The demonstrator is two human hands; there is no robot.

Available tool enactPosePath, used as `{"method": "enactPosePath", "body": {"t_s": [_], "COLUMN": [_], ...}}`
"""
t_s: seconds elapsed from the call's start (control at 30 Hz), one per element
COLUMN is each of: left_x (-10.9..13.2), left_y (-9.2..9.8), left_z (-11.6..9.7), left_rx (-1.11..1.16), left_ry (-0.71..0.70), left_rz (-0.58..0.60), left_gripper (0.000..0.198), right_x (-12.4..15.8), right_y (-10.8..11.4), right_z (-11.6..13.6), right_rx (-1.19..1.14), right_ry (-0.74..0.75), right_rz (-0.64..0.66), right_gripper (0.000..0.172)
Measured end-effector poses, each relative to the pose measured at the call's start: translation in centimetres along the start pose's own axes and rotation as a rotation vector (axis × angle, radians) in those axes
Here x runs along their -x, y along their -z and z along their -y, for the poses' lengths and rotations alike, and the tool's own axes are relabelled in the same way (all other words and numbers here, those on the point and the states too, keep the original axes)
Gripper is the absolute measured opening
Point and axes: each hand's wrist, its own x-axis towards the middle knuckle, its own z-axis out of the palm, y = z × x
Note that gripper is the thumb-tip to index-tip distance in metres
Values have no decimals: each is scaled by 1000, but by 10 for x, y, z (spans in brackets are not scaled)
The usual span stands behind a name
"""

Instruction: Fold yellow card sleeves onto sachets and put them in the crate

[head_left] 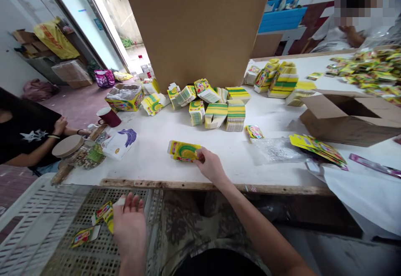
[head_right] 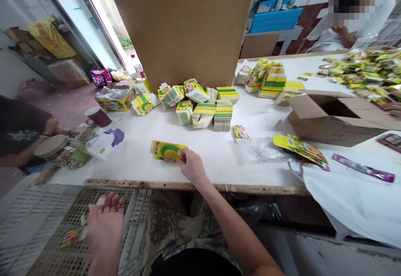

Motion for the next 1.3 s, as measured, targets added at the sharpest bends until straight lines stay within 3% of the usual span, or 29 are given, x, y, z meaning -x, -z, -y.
{"method": "enactPosePath", "body": {"t_s": [0.1, 0.17, 0.2, 0.3, 0.43, 0.5, 0.57, 0.7, 0.77, 0.9, 0.97, 1.03, 1.13, 1.2, 1.3], "left_x": [33, 53, 60, 72, 71, 68, 66, 61, 59, 55, 53, 52, 52, 54, 58], "left_y": [-31, -48, -55, -69, -74, -71, -65, -56, -56, -53, -50, -47, -46, -47, -46], "left_z": [4, 5, 5, 3, 0, 0, 2, 5, 3, -16, -29, -39, -39, -30, -14], "left_rx": [32, 67, 85, 149, 128, 21, -85, -168, -185, -232, -297, -521, -956, -1101, -1181], "left_ry": [-93, -105, -93, -67, -112, -106, -121, -193, -197, -314, -452, -529, -445, -360, -380], "left_rz": [388, 541, 564, 489, 333, 359, 399, 304, 274, 348, 438, 557, 771, 853, 758], "left_gripper": [61, 72, 67, 42, 59, 73, 74, 34, 26, 38, 55, 76, 84, 74, 71], "right_x": [24, 44, 53, 74, 81, 79, 74, 67, 63, 51, 47, 47, 55, 61, 65], "right_y": [-3, -6, -8, -15, -23, -23, -22, -18, -15, 2, 13, 20, 23, 22, 15], "right_z": [21, 36, 43, 58, 63, 62, 58, 51, 45, 31, 28, 31, 40, 45, 43], "right_rx": [-142, -319, -434, -717, -785, -836, -884, -930, -915, -518, -207, 5, 63, -31, -281], "right_ry": [56, 105, 116, 101, 11, -73, -115, -112, -105, 144, 351, 561, 775, 712, 394], "right_rz": [131, 305, 392, 515, 483, 447, 423, 430, 385, 102, 14, 69, 220, 193, 109], "right_gripper": [20, 23, 23, 24, 45, 47, 44, 35, 25, 5, 16, 22, 20, 32, 71]}}
